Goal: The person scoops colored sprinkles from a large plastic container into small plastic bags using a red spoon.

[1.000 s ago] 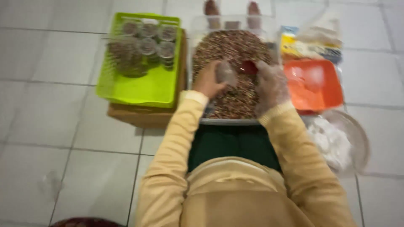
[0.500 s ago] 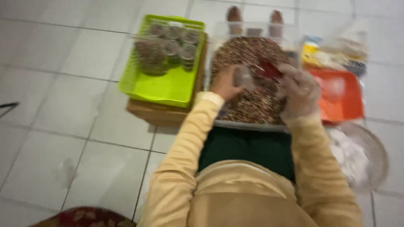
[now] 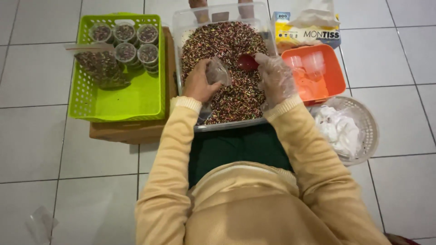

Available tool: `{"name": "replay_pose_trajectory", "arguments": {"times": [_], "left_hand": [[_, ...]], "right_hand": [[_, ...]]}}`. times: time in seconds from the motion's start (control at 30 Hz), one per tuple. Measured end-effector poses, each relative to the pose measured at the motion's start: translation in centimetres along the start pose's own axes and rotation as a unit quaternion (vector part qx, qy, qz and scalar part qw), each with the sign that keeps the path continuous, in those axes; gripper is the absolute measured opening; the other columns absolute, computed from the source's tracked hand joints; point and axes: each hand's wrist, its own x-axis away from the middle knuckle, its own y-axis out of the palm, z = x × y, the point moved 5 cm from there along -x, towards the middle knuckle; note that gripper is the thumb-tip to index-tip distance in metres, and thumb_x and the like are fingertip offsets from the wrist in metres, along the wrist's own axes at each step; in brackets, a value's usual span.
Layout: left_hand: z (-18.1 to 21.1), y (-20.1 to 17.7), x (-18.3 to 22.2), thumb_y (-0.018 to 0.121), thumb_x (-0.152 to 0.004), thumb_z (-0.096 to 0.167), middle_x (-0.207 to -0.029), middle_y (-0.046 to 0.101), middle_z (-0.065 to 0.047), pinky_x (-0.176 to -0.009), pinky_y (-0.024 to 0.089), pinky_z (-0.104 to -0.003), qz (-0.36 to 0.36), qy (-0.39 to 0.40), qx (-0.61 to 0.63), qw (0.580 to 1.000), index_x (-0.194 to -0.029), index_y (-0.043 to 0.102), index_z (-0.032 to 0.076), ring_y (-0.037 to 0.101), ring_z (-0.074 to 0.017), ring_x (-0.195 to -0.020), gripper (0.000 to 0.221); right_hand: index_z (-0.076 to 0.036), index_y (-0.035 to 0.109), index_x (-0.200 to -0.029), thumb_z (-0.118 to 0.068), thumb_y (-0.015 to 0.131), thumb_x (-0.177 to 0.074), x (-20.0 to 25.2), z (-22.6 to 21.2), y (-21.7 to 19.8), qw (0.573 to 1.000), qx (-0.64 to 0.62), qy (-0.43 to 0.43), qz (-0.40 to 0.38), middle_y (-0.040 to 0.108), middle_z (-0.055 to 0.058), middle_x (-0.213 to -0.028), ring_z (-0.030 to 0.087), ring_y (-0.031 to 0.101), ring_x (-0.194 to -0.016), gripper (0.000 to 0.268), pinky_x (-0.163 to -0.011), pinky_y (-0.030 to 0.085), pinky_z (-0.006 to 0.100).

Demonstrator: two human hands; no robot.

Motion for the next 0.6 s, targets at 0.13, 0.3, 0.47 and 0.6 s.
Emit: {"name": "replay_pose_trajectory", "arguments": {"times": [0.13,0.3,0.47,0.6], "left_hand": [[0.1,0.0,-0.1,0.087,-0.077,0.034,-0.123,0.063,-0.023,-0.101,0.052,-0.056,-0.002,0.014,-0.004,1.0,-0.138,0.047,0.014,0.065,-0.0467,-0.117,0.075],[0.4,-0.2,0.0,0.089,-0.076,0.033,-0.122,0.062,-0.026,-0.101,0.052,-0.056,0.003,0.016,0.016,1.0,-0.137,0.047,0.011,0.065,-0.0484,-0.115,0.077],[0.3,-0.1,0.2,0.089,-0.075,0.033,-0.122,0.063,-0.024,-0.101,0.053,-0.055,0.003,0.014,0.011,1.0,-0.138,0.047,0.01,0.066,-0.0462,-0.116,0.079],[0.6,-0.1,0.2,0.088,-0.074,0.032,-0.124,0.062,-0.024,-0.101,0.052,-0.056,0.001,0.009,0.006,1.0,-0.138,0.047,0.01,0.066,-0.047,-0.116,0.079]], "right_hand": [[-0.017,0.077,-0.106,-0.007,0.063,-0.091,0.5,-1.8,0.1,0.998,-0.003,0.065,-0.02,0.075,0.01,-0.113,0.013,0.067,-0.05,0.023,-0.053,0.059,0.025],[-0.007,0.077,-0.096,0.001,0.057,-0.087,-0.9,-8.5,-0.9,0.952,-0.196,0.231,0.053,0.076,0.019,-0.105,0.013,0.065,-0.041,0.024,-0.038,0.058,0.024],[0.005,0.072,-0.099,0.008,0.053,-0.094,-1.4,-8.0,-0.9,0.997,-0.059,0.014,0.057,0.068,0.017,-0.085,0.015,0.061,-0.042,0.019,-0.038,0.053,0.024],[0.001,0.078,-0.104,0.006,0.061,-0.099,-1.5,-7.9,-0.7,0.995,-0.036,-0.093,0.016,0.071,0.023,-0.098,0.015,0.065,-0.047,0.018,-0.041,0.058,0.024]]}}
